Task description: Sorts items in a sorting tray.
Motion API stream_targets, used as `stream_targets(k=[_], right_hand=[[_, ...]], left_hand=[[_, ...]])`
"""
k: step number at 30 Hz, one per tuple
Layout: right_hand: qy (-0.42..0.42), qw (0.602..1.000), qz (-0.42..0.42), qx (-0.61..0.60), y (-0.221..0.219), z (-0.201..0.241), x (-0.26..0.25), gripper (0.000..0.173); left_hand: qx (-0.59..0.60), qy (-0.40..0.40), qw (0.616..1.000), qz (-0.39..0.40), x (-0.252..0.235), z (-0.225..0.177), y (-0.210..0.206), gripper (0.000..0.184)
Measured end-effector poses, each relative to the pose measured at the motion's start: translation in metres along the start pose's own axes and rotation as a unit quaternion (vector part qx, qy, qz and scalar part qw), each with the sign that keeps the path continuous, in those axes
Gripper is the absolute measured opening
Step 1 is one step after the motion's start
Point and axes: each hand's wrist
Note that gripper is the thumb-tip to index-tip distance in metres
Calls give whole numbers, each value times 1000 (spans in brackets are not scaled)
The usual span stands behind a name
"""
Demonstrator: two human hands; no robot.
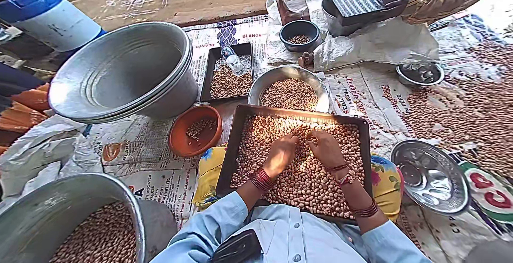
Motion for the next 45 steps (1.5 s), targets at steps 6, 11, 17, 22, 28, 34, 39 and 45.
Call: stream_targets(k=[6, 11, 17, 22, 28, 34, 39, 45], right_hand=[[28, 997, -27, 67, -18, 0, -3, 28], [17, 998, -14, 53, -13, 0, 2, 28], [13, 995, 89, 49, 11, 9, 40, 24], [-1, 989, 109, 104, 2, 9, 52, 26], [-20, 980, 139, 141, 3, 20, 52, 29], [76, 992, 82, 64, 20, 31, 71, 21], [204, 977, 63, 1, 14, 53, 89, 17], [170, 985, 34, 20, 17, 41, 84, 18]], left_hand=[[-16, 14, 999, 28, 1, -1, -4, 30], [184, 86, 979, 21, -6, 12, 10, 29], [388, 98, 915, 55, 23, 24, 29, 26], [201, 42, 971, 122, 47, 8, 21, 21], [124, 36, 984, 125, 50, -7, 11, 25], [359, 25, 921, 152, 51, 4, 17, 26], [538, 23, 819, 197, 59, 5, 14, 9], [217, 147, 965, 2, 78, 55, 96, 14]])
Point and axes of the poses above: each hand's wrist, its own x-axis away from the middle knuckle, its own y-axis out of the back of the hand, z = x × y, and after that the axes turned 9 degrees about -y, right-handed
